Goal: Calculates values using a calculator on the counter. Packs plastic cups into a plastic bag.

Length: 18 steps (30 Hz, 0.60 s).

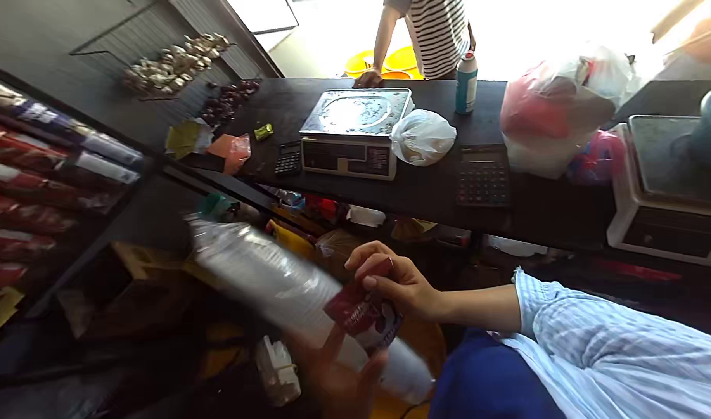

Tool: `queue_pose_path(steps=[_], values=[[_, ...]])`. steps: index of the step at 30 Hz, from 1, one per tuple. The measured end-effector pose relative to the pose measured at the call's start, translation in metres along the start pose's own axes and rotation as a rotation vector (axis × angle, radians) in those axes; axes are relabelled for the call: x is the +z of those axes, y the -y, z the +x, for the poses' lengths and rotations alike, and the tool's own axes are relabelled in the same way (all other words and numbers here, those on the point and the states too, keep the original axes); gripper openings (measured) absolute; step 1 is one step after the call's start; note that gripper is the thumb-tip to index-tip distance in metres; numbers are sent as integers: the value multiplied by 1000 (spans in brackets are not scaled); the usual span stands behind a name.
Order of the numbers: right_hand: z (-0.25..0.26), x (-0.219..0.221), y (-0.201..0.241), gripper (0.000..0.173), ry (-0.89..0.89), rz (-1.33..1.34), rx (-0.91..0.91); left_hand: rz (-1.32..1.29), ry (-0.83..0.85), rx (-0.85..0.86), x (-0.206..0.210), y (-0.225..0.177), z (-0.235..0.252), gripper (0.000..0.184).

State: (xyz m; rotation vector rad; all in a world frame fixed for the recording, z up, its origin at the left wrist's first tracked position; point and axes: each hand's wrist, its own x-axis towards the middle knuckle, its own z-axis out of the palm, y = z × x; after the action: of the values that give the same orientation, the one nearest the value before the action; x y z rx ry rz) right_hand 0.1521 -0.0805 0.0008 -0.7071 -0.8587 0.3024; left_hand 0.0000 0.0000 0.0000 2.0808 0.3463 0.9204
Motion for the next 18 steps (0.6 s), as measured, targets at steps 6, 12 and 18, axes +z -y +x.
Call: queue_pose_path(steps=[6, 12, 18], values=[[-27, -112, -8, 38, -152, -740, 236, -306, -22, -134, 85, 29, 33, 31], [-56, -237, -18, 43, -158, -1421, 719, -424, -201, -125, 94, 44, 71, 20], [-26, -246, -29, 53, 5, -1562, 852, -367, -296, -11, 100, 47, 80, 15]])
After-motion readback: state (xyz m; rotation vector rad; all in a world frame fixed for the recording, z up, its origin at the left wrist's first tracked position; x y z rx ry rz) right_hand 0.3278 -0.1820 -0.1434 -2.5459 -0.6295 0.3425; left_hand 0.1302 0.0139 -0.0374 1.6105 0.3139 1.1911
